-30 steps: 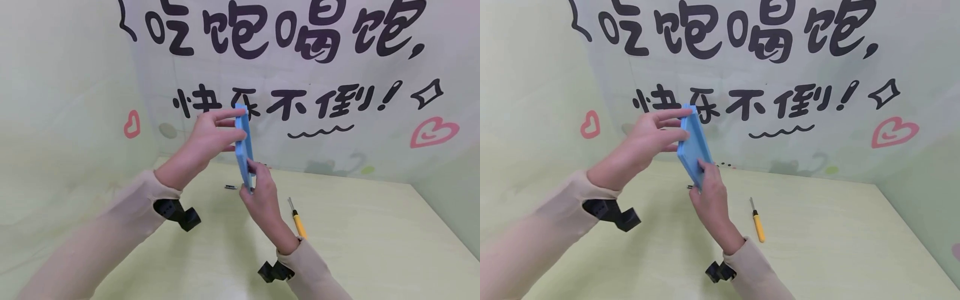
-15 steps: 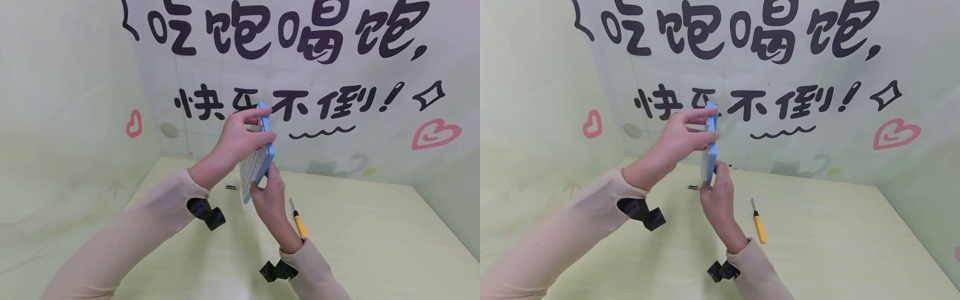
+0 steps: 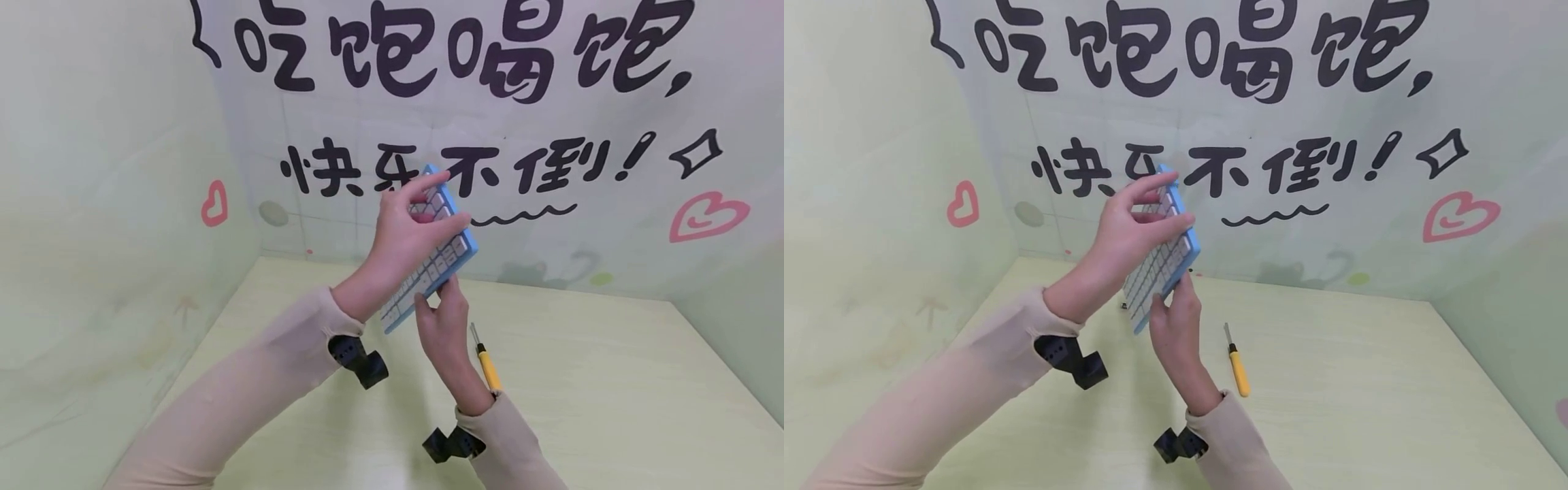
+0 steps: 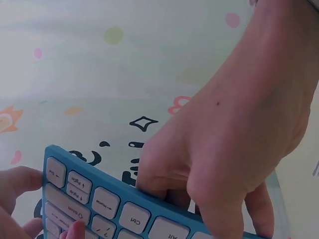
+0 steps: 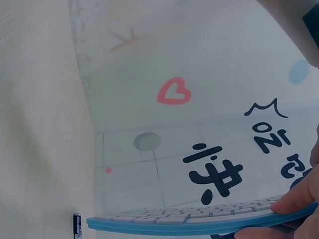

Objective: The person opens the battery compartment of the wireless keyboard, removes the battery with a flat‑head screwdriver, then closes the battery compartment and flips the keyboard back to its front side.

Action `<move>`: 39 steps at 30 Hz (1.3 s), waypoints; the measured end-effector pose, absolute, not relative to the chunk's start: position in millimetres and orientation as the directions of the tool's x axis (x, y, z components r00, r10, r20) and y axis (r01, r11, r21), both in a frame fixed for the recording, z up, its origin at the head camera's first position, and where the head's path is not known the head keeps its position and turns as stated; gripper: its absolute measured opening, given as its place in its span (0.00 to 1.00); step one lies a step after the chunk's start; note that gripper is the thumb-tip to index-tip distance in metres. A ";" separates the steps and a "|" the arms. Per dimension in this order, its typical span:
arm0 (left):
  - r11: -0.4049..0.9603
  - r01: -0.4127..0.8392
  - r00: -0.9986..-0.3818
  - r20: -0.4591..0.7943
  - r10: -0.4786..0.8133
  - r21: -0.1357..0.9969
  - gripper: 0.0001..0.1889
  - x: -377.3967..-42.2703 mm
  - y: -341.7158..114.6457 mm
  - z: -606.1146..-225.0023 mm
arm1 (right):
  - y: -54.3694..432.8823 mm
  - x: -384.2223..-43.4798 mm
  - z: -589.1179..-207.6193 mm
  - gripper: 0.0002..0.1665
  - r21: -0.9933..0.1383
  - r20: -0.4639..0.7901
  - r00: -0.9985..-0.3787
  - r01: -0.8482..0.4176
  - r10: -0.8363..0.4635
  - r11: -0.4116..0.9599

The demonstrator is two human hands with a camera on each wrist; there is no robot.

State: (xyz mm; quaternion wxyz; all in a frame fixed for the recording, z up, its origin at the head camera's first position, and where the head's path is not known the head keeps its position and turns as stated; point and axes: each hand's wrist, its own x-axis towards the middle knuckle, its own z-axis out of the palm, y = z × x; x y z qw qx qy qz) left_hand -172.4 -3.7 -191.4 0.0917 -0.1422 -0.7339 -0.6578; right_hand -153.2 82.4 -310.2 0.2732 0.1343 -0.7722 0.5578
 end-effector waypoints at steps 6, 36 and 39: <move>0.041 0.283 -0.955 0.278 0.099 0.958 0.32 -181.2 2.7 -202.4 | 86.3 -156.1 -313.3 0.27 -0.836 0.523 -0.841 -0.475 0.136 0.275; 0.116 0.100 -0.994 0.095 0.050 0.988 0.15 -222.7 -55.4 -308.0 | 112.7 -168.8 -307.0 0.24 -0.876 0.330 -0.915 -0.388 0.230 -0.286; 0.136 0.095 -0.995 0.090 0.044 0.986 0.15 -221.9 -66.0 -313.9 | 115.1 -170.2 -306.2 0.24 -0.867 0.339 -0.910 -0.400 0.238 -0.296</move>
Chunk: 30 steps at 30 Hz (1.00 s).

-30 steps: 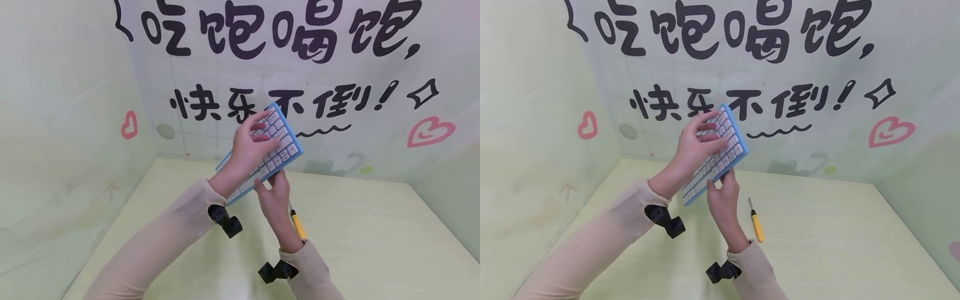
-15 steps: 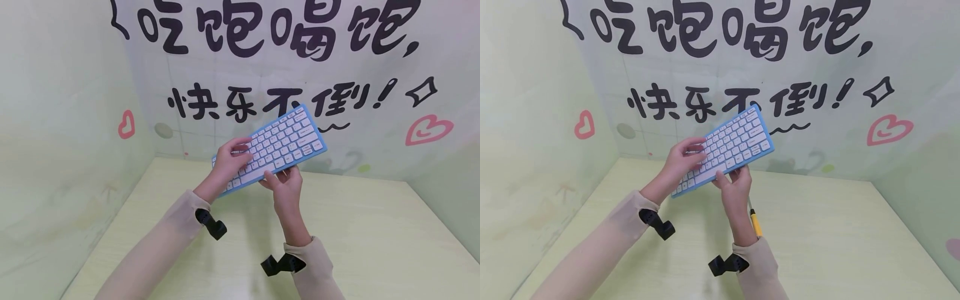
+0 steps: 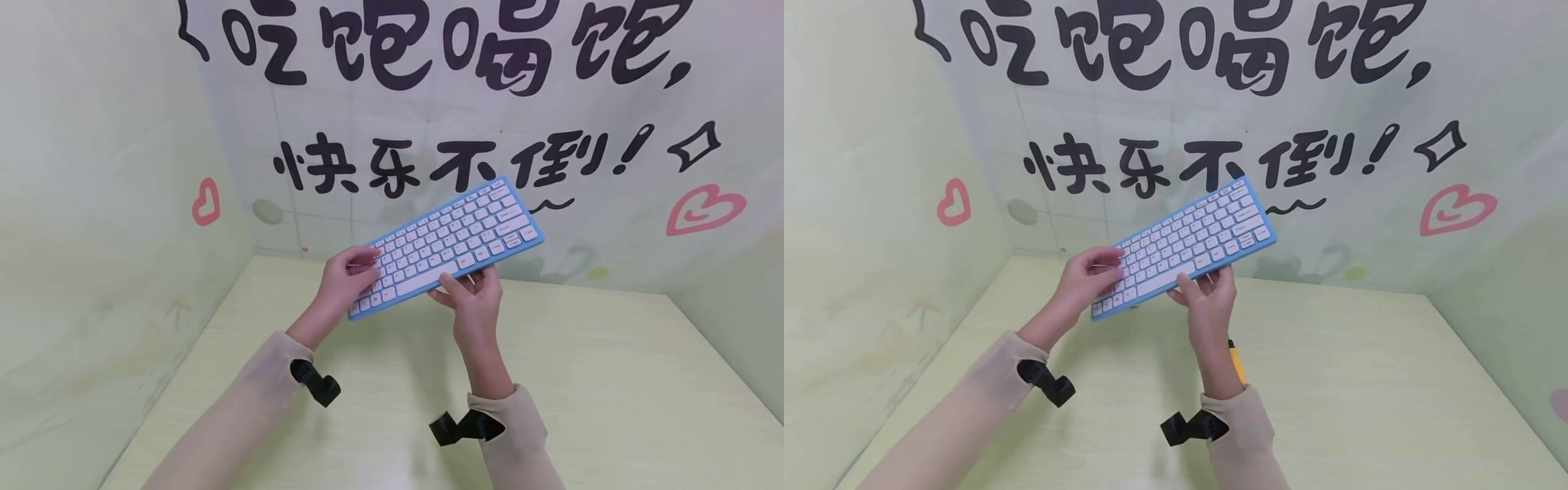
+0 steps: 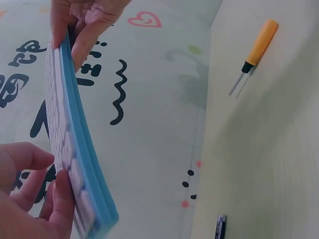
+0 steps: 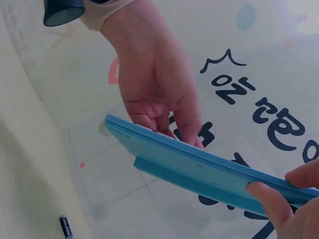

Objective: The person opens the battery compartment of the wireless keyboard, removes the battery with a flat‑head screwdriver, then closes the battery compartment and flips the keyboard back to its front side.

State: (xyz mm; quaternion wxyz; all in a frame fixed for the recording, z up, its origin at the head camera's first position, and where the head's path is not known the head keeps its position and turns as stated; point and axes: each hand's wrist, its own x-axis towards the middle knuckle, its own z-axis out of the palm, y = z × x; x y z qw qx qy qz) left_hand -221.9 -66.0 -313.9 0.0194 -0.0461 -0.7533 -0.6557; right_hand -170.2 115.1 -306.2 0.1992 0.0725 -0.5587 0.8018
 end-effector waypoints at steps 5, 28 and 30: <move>0.164 0.069 -0.997 0.065 0.034 0.984 0.15 -219.2 -84.1 -323.3 | 118.8 -170.9 -304.0 0.24 -0.864 0.344 -0.903 -0.412 0.259 -0.288; -0.258 -0.069 -0.981 -0.019 0.193 0.964 0.21 -211.0 -103.1 -352.6 | 124.0 -171.6 -306.3 0.23 -0.816 0.387 -0.886 -0.458 0.255 -0.353; -0.263 -0.064 -0.981 -0.013 0.192 0.963 0.22 -210.3 -104.2 -353.4 | 125.3 -171.5 -307.0 0.23 -0.816 0.390 -0.887 -0.457 0.245 -0.354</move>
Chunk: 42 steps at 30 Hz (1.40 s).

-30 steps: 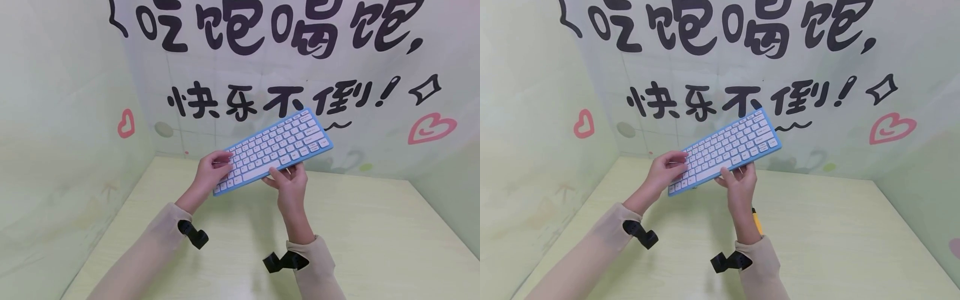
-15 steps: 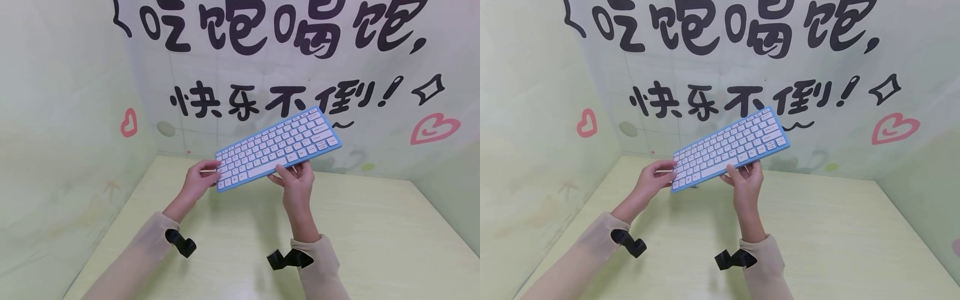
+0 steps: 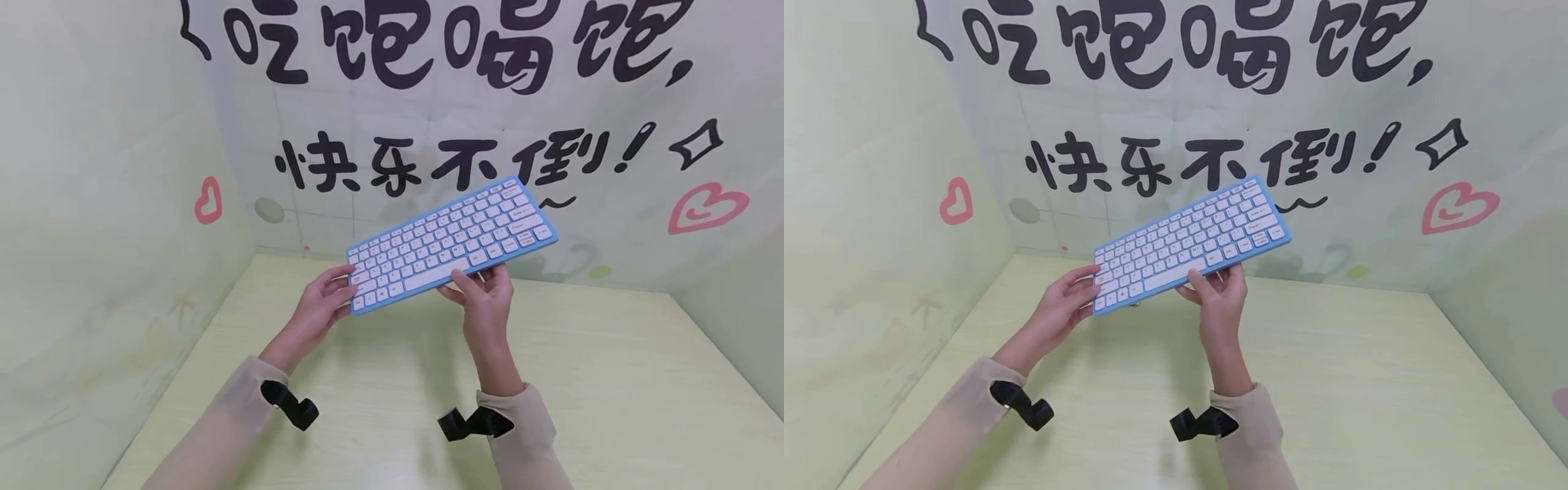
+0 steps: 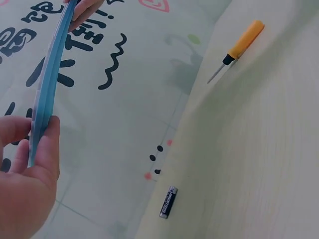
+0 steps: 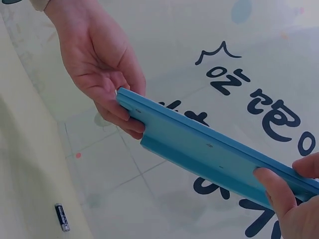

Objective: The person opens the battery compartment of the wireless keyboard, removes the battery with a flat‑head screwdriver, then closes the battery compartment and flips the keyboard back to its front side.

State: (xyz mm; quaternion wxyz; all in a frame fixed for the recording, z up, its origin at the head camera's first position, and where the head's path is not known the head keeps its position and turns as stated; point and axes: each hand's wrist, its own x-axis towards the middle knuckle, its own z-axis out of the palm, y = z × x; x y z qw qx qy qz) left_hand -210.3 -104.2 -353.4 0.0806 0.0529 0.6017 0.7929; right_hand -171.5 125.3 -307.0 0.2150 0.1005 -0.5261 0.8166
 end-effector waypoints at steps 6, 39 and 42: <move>-0.262 -0.056 -0.987 -0.014 0.159 0.963 0.23 -206.9 -107.9 -353.2 | 128.3 -173.0 -310.1 0.23 -0.820 0.391 -0.895 -0.445 0.215 -0.359; -0.087 0.007 -0.989 0.020 0.145 0.996 0.25 -191.2 -186.8 -367.6 | 165.4 -174.3 -319.7 0.28 -0.961 0.223 -0.969 -0.237 0.106 -0.141; -0.045 0.026 -0.986 0.033 0.163 0.999 0.25 -192.6 -192.9 -368.4 | 168.6 -175.6 -322.6 0.27 -0.978 0.187 -0.979 -0.193 0.082 -0.073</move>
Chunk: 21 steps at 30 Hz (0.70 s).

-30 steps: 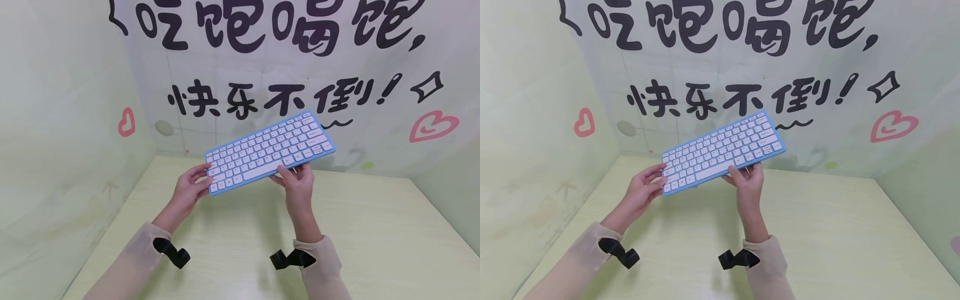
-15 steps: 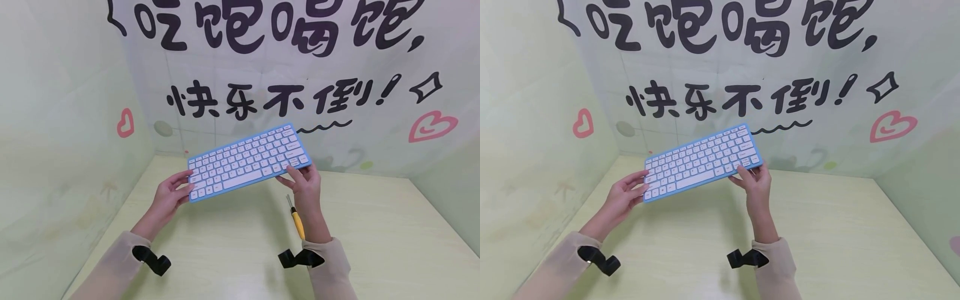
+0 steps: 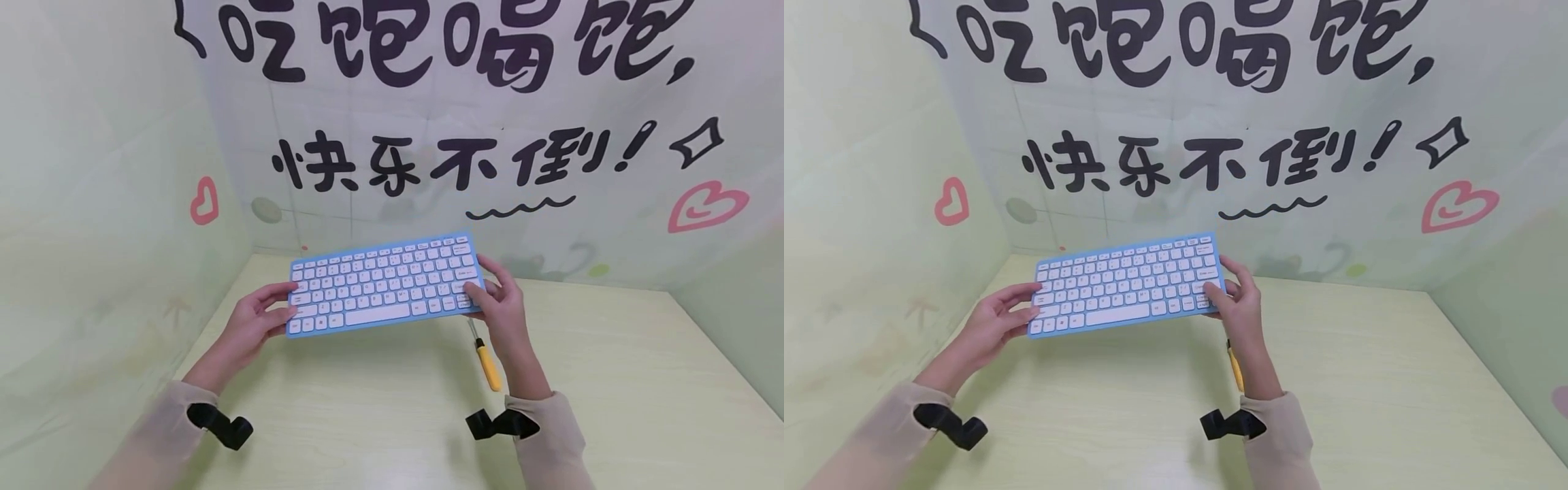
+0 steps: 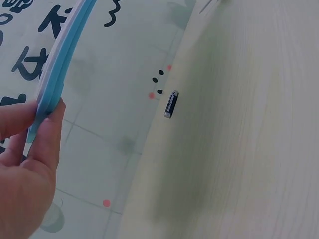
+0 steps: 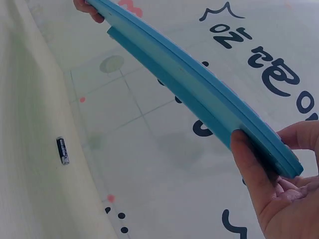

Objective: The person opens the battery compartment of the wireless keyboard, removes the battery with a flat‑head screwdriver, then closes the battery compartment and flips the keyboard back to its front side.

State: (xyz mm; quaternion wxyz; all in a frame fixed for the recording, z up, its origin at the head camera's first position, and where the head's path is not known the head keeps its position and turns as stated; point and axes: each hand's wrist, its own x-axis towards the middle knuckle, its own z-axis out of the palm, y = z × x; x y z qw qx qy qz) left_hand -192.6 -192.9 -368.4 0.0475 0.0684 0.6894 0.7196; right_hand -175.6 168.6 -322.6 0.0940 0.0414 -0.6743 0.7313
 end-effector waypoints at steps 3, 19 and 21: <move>-0.012 0.039 -0.984 0.041 0.175 0.999 0.25 -194.1 -199.4 -369.4 | 170.0 -178.5 -326.1 0.24 -0.989 0.144 -0.986 -0.145 0.084 -0.003; 0.193 -0.018 -0.963 -0.070 0.261 0.981 0.27 -206.0 -215.3 -381.6 | 178.6 -187.0 -374.9 0.34 -0.951 -0.146 -0.989 0.148 0.026 0.270; 0.217 -0.032 -0.959 -0.091 0.269 0.976 0.27 -207.5 -217.0 -384.0 | 177.5 -187.5 -381.8 0.33 -0.941 -0.162 -0.986 0.162 0.026 0.297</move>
